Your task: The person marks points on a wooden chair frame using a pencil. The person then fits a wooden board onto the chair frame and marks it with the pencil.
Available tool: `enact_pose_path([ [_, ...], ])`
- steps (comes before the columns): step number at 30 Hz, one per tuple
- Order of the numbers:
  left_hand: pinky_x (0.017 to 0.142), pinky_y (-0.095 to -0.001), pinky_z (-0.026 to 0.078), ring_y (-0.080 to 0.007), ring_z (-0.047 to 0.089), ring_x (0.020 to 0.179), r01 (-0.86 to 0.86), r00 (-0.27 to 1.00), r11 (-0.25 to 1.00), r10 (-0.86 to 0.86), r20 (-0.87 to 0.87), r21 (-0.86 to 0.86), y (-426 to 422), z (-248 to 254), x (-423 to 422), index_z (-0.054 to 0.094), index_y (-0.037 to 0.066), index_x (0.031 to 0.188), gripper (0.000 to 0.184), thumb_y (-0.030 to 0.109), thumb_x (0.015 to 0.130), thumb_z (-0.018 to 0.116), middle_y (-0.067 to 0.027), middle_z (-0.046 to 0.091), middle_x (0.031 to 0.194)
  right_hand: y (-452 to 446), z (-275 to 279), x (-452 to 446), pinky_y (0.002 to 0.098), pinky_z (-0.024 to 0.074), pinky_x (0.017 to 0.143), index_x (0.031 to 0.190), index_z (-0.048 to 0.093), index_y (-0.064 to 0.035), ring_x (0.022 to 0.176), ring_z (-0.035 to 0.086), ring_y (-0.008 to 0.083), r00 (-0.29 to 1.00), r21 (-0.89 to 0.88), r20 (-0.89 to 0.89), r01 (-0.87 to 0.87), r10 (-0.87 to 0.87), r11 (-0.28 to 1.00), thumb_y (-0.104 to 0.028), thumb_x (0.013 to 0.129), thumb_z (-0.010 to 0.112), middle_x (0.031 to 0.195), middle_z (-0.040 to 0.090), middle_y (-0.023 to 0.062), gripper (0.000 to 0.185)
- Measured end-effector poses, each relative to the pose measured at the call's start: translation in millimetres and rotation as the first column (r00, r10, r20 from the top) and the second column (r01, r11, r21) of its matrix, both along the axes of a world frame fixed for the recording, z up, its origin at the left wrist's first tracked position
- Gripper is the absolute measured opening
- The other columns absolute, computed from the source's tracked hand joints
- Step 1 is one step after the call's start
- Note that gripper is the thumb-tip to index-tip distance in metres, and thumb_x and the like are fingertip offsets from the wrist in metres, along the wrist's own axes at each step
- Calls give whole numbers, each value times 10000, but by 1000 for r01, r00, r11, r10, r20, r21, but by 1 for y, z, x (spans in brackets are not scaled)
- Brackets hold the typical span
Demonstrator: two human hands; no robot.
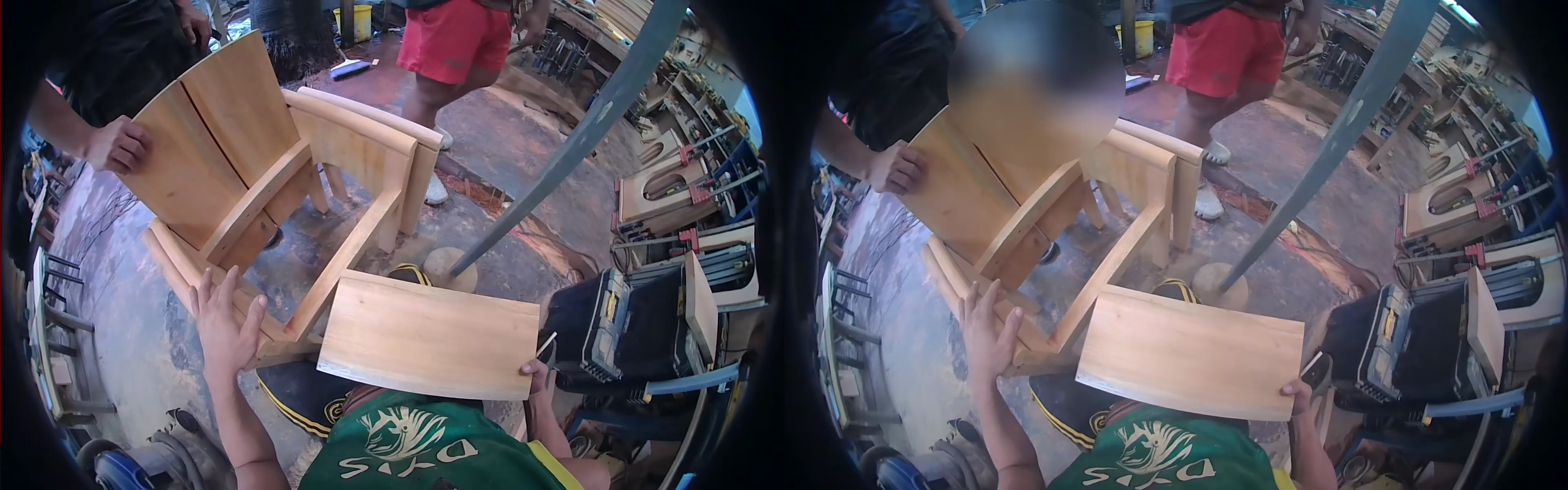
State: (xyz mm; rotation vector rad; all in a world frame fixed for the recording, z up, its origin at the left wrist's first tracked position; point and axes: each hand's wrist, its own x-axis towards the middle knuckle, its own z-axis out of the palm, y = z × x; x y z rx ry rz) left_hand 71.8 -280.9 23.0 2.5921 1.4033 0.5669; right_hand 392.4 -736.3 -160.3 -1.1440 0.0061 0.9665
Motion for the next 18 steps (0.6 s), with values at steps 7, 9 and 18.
enact_pose_path([
  [7, 1220, -556, 205, -392, 544, 1243, 20, 997, 1000, -20, 81, 6, 3, 0, -2, 718, 27, 1158, 462, 374, 852, 714, -233, 679, 1118, -22, -17, -5, 432, 534, 962, 1386, 485, 87, 1106, 653, 341, 999, -179, -44, -13, 6, 984, -245, 668, 677, 1253, 633, 229, 814],
  [9, 1217, -553, 211, -382, 558, 1206, 26, 994, 1000, -25, 103, -12, 3, 0, -4, 723, 30, 1128, 443, 374, 848, 719, -217, 681, 1077, -21, -35, -7, 440, 531, 982, 1395, 472, 93, 1122, 655, 352, 988, -112, -151, -1, -16, 994, -253, 706, 695, 1268, 625, 238, 803],
  [18, 1229, -544, 190, -358, 579, 1080, 56, 962, 998, -56, 267, 7, 0, -4, -9, 731, 30, 1028, 388, 359, 824, 748, -175, 655, 924, 21, -13, 45, 392, 529, 957, 1356, 548, 71, 1078, 677, 280, 996, -234, 86, 53, -34, 971, -364, 869, 752, 1217, 668, 191, 685],
])
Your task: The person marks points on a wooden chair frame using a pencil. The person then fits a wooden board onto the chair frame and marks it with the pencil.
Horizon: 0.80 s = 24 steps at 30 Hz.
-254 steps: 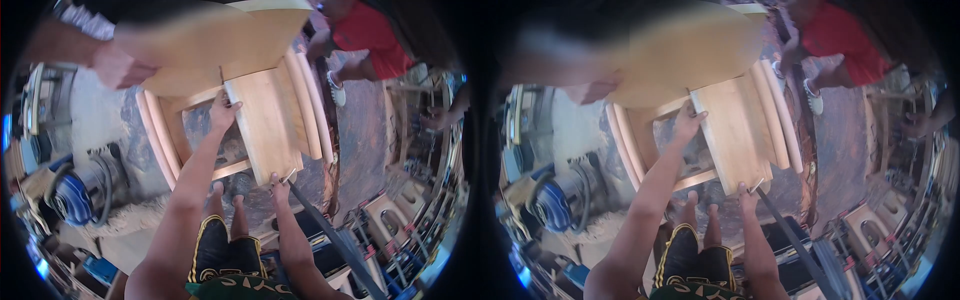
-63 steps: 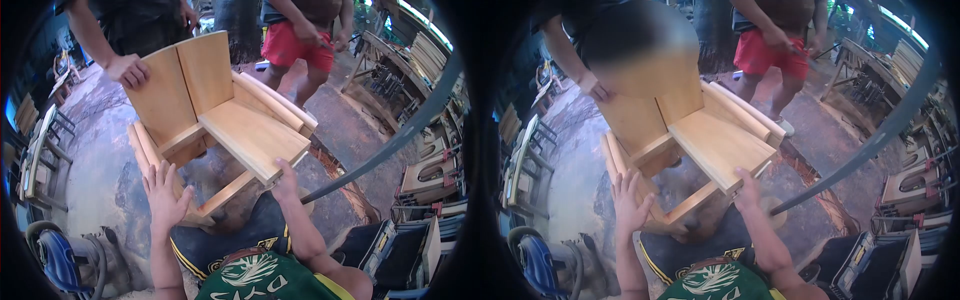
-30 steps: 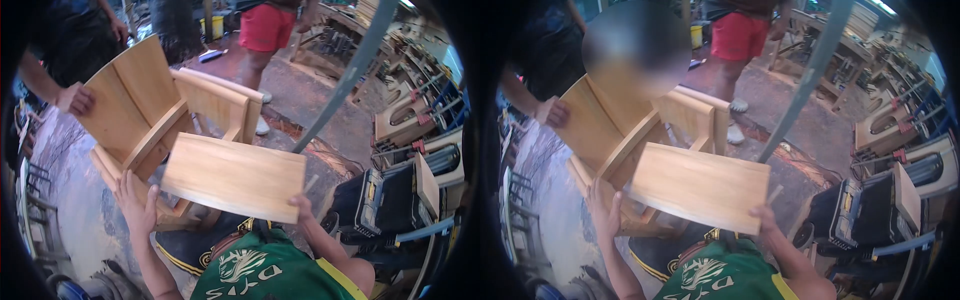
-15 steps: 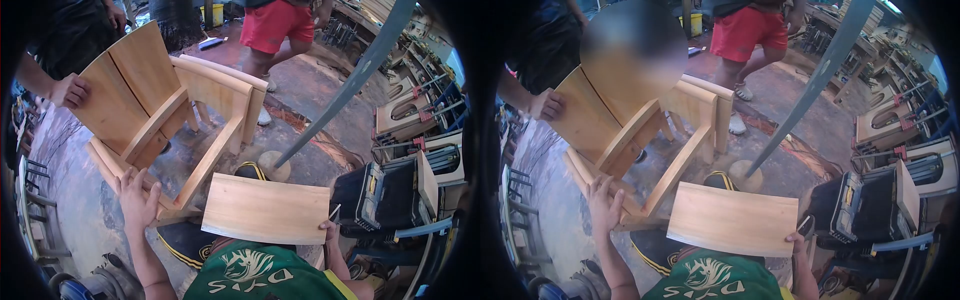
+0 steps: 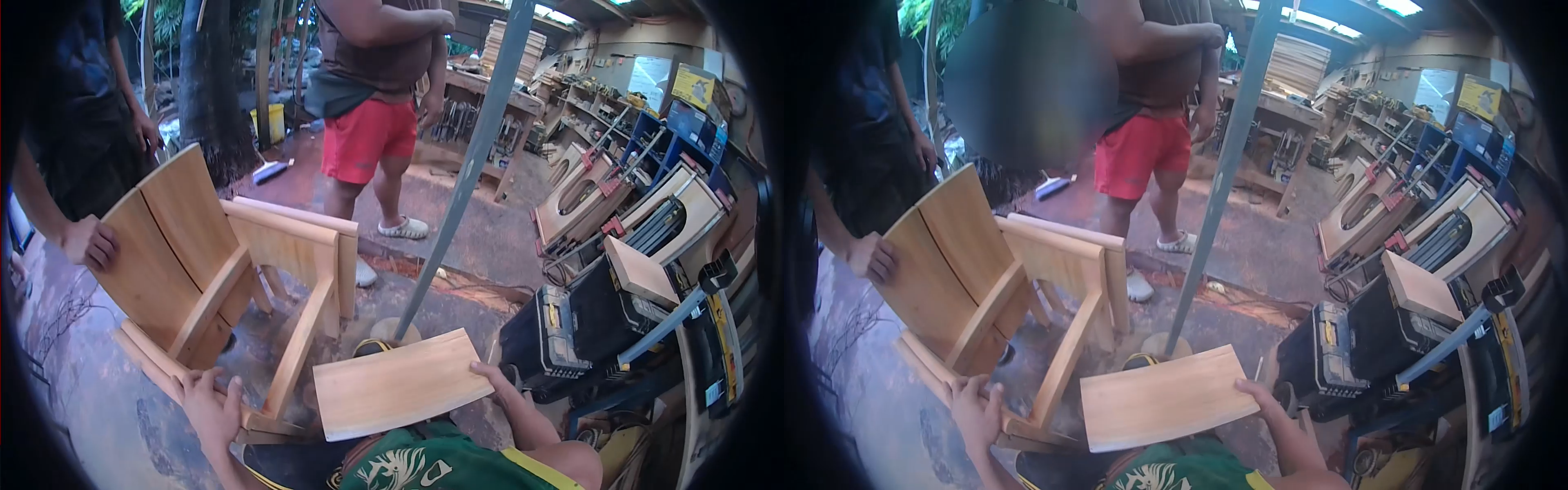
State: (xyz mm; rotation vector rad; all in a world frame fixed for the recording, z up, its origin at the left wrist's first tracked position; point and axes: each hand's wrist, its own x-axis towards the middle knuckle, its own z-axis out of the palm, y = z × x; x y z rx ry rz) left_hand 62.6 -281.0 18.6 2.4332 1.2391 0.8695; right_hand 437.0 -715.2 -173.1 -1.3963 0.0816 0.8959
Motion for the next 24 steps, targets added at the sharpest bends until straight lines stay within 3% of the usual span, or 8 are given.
enact_pose_path([
  [5, 1238, -541, 181, -339, 592, 1053, 3, 999, 1000, -2, 40, -24, 0, 2, -3, 743, 28, 982, 367, 354, 814, 765, -161, 648, 887, 8, 25, 24, 312, 534, 852, 1223, 655, 37, 976, 679, 161, 966, -308, 184, -119, 182, 944, -411, 912, 739, 1070, 712, 80, 552],
  [8, 1243, -533, 182, -335, 593, 1055, -11, 999, 1000, 12, 46, -17, -5, 7, -2, 744, 30, 983, 378, 367, 811, 766, -159, 645, 875, 6, 27, 35, 304, 524, 849, 1183, 686, 31, 963, 675, 159, 930, -480, 230, -147, 285, 865, -411, 917, 732, 1056, 715, 76, 518],
  [11, 1248, -524, 183, -326, 595, 1055, -35, 999, 999, 35, -2, -41, -5, 7, -1, 747, 34, 984, 383, 374, 811, 764, -159, 646, 874, 6, 1, 48, 297, 512, 787, 1134, 715, 21, 900, 663, 153, 931, -460, 285, -77, 229, 885, -455, 920, 709, 1036, 714, 76, 522],
  [14, 1226, -527, 226, -355, 601, 1012, -27, 999, 998, 26, 35, 52, -5, 0, 0, 733, 40, 970, 333, 332, 813, 765, -148, 619, 840, 9, -8, 60, 295, 511, 680, 1190, 709, 28, 756, 650, 148, 922, -453, 318, -59, 222, 890, -423, 930, 703, 892, 705, 58, 521],
  [17, 1228, -524, 227, -352, 605, 1001, -31, 1000, 1000, 31, 3, 5, -7, 7, 2, 734, 35, 962, 333, 329, 810, 765, -149, 622, 844, 28, 44, 50, 303, 485, 608, 1121, 738, 13, 670, 613, 144, 858, -649, 351, -66, 375, 758, -477, 933, 672, 823, 678, 49, 529],
  [20, 1246, -515, 195, -319, 597, 1047, -50, 999, 998, 50, -14, -37, -7, 9, 3, 756, 53, 975, 367, 379, 807, 764, -134, 649, 801, 26, 30, 72, 316, 461, 555, 1056, 754, -2, 615, 586, 141, 840, -662, 377, -51, 391, 748, -507, 941, 647, 770, 660, 42, 528],
  [24, 1243, -514, 202, -319, 599, 1033, -61, 998, 998, 61, -15, -8, -6, 3, 4, 753, 47, 964, 354, 363, 805, 765, -126, 644, 766, 41, 47, 69, 337, 470, 586, 919, 739, 17, 636, 605, 155, 821, -646, 436, 1, 368, 763, -528, 915, 663, 726, 659, 60, 550],
])
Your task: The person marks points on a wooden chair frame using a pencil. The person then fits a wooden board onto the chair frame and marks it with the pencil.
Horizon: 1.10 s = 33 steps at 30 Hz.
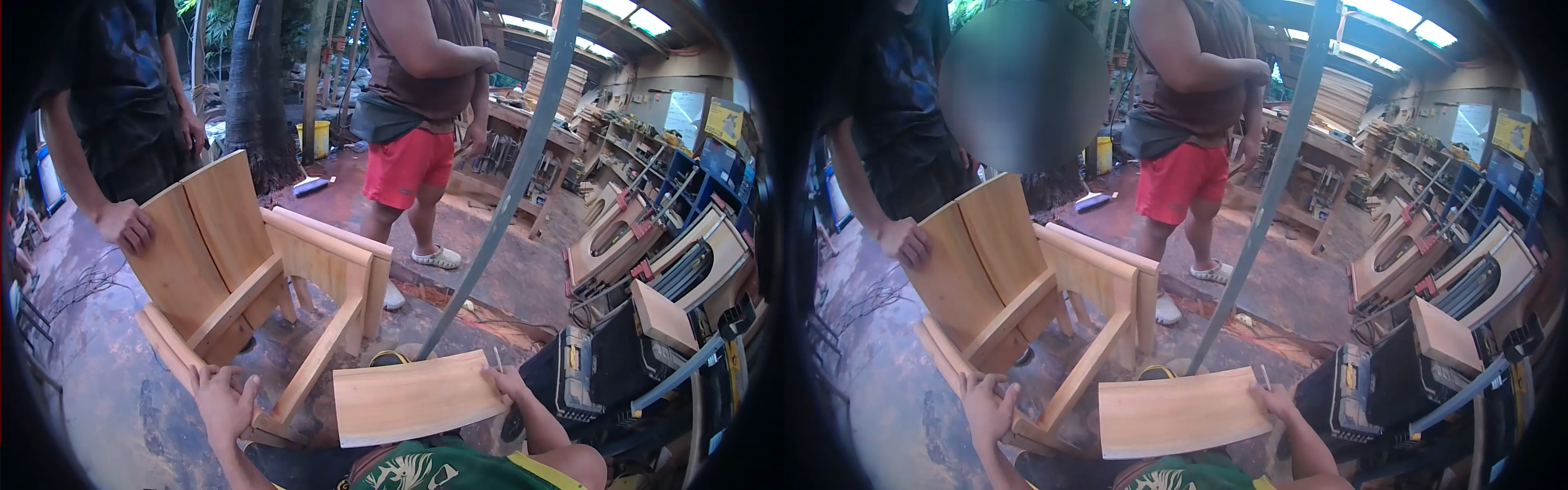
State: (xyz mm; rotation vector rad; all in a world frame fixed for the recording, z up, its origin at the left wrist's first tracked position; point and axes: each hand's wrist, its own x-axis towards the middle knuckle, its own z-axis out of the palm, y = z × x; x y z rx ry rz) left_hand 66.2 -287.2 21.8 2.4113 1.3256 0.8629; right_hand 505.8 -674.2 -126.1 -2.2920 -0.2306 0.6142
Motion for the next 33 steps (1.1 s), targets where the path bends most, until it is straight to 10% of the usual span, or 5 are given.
enact_pose_path([
  [17, 1226, -522, 226, -321, 604, 1010, -13, 999, 1000, 14, -42, 22, -4, 7, 6, 729, 44, 922, 318, 335, 801, 770, -126, 643, 736, 17, 9, 20, 379, 458, 582, 759, 685, 4, 600, 596, 156, 863, -32, 505, 29, -9, 999, -404, 946, 641, 603, 604, 64, 450],
  [26, 1232, -523, 216, -329, 601, 1019, -4, 998, 1000, 3, -58, -12, -2, 2, 4, 726, 39, 912, 329, 348, 807, 770, -134, 659, 793, 46, 45, 15, 303, 461, 581, 835, 704, 6, 582, 560, 126, 827, 683, 464, -107, -317, 722, -364, 1067, 482, 683, 636, 43, 490],
  [33, 1232, -523, 216, -323, 602, 1020, 13, 1000, 1000, -13, 3, -27, -2, 3, 1, 727, 38, 907, 335, 356, 810, 767, -128, 654, 781, 106, 82, -54, 316, 511, 620, 893, 670, 20, 641, 628, 194, 859, 722, 492, -493, 141, 485, -495, 1094, 326, 791, 650, 118, 651],
])
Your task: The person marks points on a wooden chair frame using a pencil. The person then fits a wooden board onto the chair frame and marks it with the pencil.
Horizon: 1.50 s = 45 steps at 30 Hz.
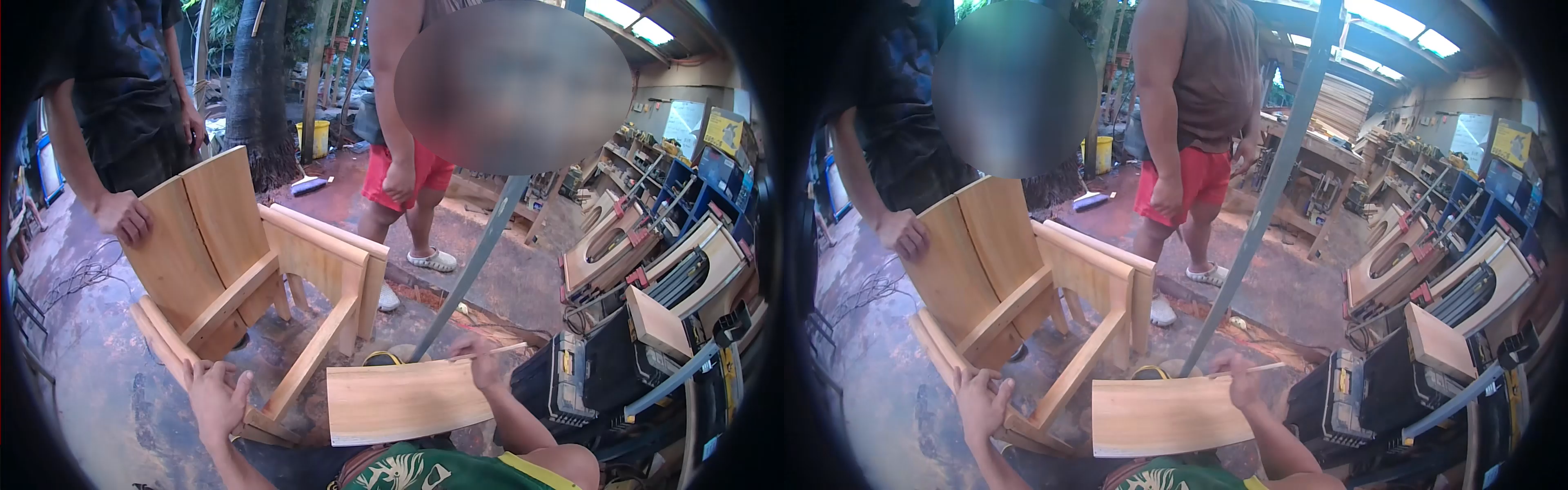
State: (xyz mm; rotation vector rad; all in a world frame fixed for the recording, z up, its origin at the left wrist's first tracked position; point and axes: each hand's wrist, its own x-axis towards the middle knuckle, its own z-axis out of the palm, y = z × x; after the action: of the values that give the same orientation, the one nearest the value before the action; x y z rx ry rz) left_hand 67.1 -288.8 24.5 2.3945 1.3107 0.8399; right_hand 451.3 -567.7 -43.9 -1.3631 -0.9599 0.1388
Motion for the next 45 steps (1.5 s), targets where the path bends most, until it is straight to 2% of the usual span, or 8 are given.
enact_pose_path([
  [8, 1220, -529, 237, -334, 603, 1022, 15, 1000, 999, -15, -8, 28, 0, -3, -3, 733, 43, 909, 348, 380, 827, 750, -139, 665, 832, 42, -44, -42, 378, 583, 620, 956, 640, 44, 675, 702, 268, 802, -73, -462, -461, 380, 884, -530, 1076, 365, 824, 664, 171, 648],
  [14, 1194, -535, 269, -343, 612, 1050, 22, 999, 991, -19, -26, 132, 8, -15, -5, 737, 68, 951, 347, 406, 899, 678, -158, 699, 912, 76, -29, -50, 408, 592, 628, 944, 625, 47, 700, 699, 283, 679, -46, -516, -631, 522, 775, -479, 1055, 491, 837, 660, 177, 554],
  [17, 1181, -582, 284, -304, 622, 1102, 53, 998, 998, -52, -28, 29, 10, -8, -7, 738, 112, 980, 251, 325, 948, 609, -117, 721, 979, 107, -7, -64, 378, 633, 650, 871, 608, 4, 794, 708, 271, 595, 6, -554, -697, 583, 717, -119, 941, 698, 858, 652, 170, 167],
  [20, 1190, -552, 289, -319, 627, 1041, 51, 998, 996, -48, -37, 72, 12, -14, -5, 711, 90, 997, 168, 191, 928, 596, -112, 687, 865, 151, -12, -73, 367, 618, 690, 866, 637, -7, 805, 709, 237, 499, -48, -499, -832, 709, 552, -14, 859, 710, 865, 667, 145, 74],
  [24, 1201, -531, 276, -302, 625, 1026, 42, 999, 997, -40, -37, 64, 14, -13, -6, 709, 70, 1012, 185, 140, 921, 563, -75, 684, 750, 225, -6, -111, 288, 541, 643, 824, 659, -25, 769, 681, 137, 479, -213, -491, -876, 728, 432, -78, 803, 761, 800, 693, 64, 116],
  [26, 1200, -525, 276, -289, 632, 1010, 55, 998, 998, -54, -35, 40, 18, -12, -5, 717, 78, 1002, 175, 146, 925, 576, -80, 688, 776, 268, -2, -123, 288, 515, 619, 798, 661, -29, 708, 647, 111, 473, -364, -258, -855, 842, 369, -116, 744, 778, 771, 686, 47, 156],
  [31, 1220, -499, 244, -249, 635, 957, 42, 999, 998, -42, -3, -52, 20, -10, -1, 719, 68, 984, 183, 90, 902, 557, -43, 684, 681, 350, -55, -165, 287, 486, 573, 734, 640, -33, 650, 621, 110, 315, -363, -230, -906, 921, 219, -103, 677, 763, 705, 666, 36, 152],
  [45, 1227, -518, 212, -218, 625, 928, -33, 999, 989, 38, 35, -147, 24, -14, 0, 698, 39, 959, 158, 65, 901, 553, -25, 664, 668, 381, -93, -180, 306, 594, 591, 874, 673, -12, 714, 720, 167, 170, -279, -607, -960, 777, -8, -144, 854, 690, 805, 728, 98, 134],
])
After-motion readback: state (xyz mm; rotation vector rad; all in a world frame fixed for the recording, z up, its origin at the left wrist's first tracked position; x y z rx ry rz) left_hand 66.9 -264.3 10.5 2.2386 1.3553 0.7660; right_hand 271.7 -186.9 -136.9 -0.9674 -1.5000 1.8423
